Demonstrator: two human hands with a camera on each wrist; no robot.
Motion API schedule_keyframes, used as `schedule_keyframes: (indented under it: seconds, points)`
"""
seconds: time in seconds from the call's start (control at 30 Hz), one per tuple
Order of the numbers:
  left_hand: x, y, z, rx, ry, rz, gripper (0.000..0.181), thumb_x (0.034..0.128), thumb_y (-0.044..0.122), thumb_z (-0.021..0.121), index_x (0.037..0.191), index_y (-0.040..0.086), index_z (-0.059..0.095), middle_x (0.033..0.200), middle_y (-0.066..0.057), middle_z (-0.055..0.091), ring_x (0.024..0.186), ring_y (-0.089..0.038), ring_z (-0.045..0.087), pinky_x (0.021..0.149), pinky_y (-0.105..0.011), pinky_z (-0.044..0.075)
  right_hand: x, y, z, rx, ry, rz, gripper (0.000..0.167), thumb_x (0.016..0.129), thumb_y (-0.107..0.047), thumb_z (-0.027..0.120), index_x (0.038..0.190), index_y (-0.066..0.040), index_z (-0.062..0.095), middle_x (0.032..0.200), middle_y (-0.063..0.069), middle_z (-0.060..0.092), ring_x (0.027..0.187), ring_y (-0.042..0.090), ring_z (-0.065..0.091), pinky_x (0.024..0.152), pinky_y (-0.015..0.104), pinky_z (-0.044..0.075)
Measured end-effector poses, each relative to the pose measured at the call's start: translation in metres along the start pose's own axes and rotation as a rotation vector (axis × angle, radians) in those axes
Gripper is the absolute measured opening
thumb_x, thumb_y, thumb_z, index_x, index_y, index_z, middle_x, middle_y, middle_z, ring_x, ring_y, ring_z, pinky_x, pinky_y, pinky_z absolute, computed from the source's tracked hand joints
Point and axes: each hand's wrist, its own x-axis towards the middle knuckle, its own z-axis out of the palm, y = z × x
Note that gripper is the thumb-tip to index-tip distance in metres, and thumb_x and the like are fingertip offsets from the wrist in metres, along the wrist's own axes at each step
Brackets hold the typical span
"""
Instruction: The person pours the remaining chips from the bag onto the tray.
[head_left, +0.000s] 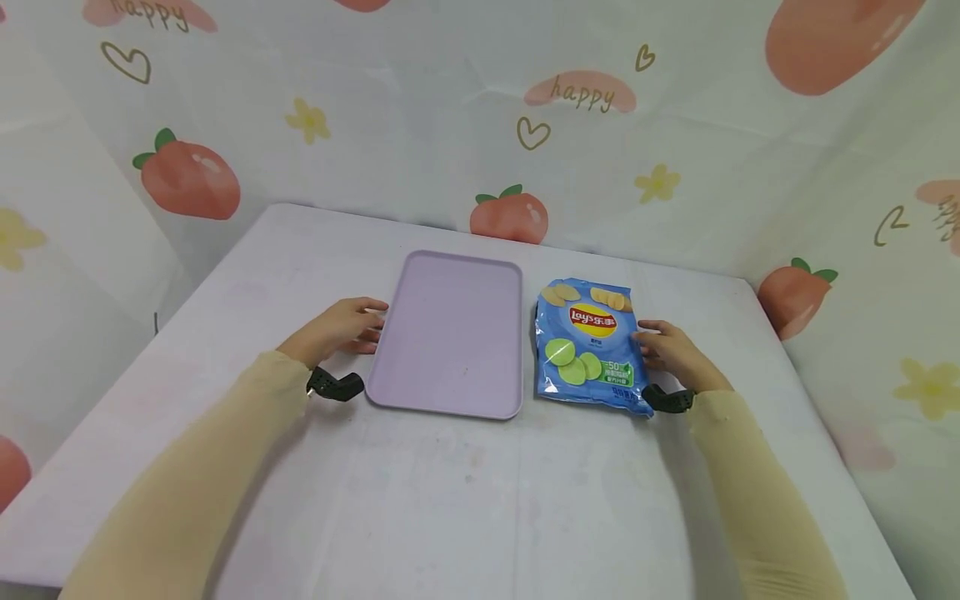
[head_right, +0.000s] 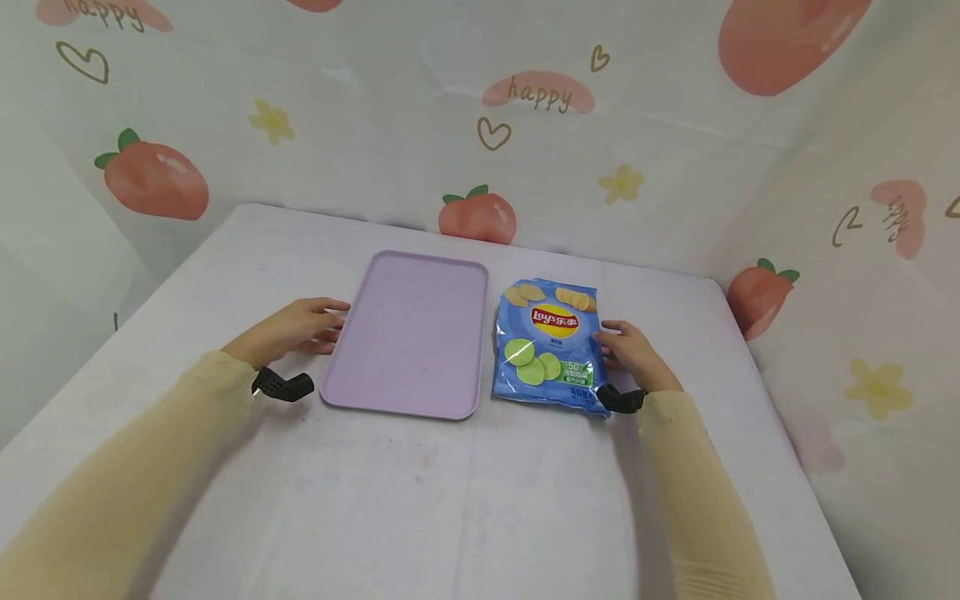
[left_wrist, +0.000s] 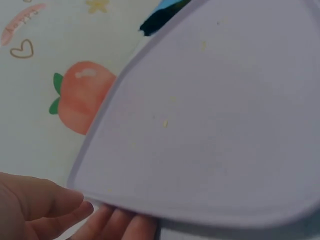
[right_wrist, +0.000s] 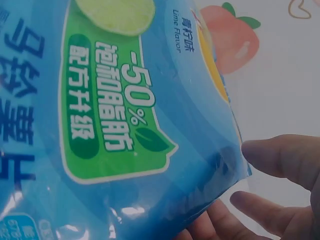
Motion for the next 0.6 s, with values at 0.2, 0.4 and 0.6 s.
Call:
schedule_keyframes:
  seconds: [0.2, 0.4, 0.6]
  points:
    - [0.0037, 0.0009, -0.0047, -0.019, -0.033, -0.025, 0.055, 0.0999, 0.009, 0.044, 0.152, 0.008, 0.027, 0.122, -0.016, 0.049, 0.078, -0.007, 0.06, 0.074, -0.024, 0.057, 0.0004, -0.0001, -0.0003, 0.005, -0.027, 0.014, 0.067, 0.103, -0.03, 0.044, 0.153, 0.002, 0.012, 0.14, 0.024, 0.033, 0.117, 0.028, 0.04, 0.108, 0.041, 0.04]
    - [0.0075, 0.0018, -0.0068, -0.031, -0.054, -0.038, 0.057, 0.1009, 0.011, 0.046, 0.154, 0.011, 0.024, 0.104, -0.01, 0.055, 0.074, -0.006, 0.061, 0.071, -0.024, 0.057, 0.0044, 0.0011, -0.0024, 0.03, -0.048, 0.033, 0.069, 0.101, -0.026, 0.048, 0.153, 0.002, 0.013, 0.124, 0.014, 0.04, 0.104, 0.02, 0.043, 0.082, 0.018, 0.047]
    - [0.0085, 0.0026, -0.0067, -0.035, -0.057, -0.03, 0.061, 0.0982, 0.006, 0.05, 0.154, 0.012, 0.025, 0.097, -0.007, 0.055, 0.073, -0.008, 0.06, 0.069, -0.024, 0.057, 0.0065, 0.0023, -0.0042, 0.051, -0.06, 0.042, 0.07, 0.101, -0.026, 0.05, 0.153, 0.001, 0.012, 0.12, 0.011, 0.042, 0.099, 0.017, 0.045, 0.078, 0.015, 0.047]
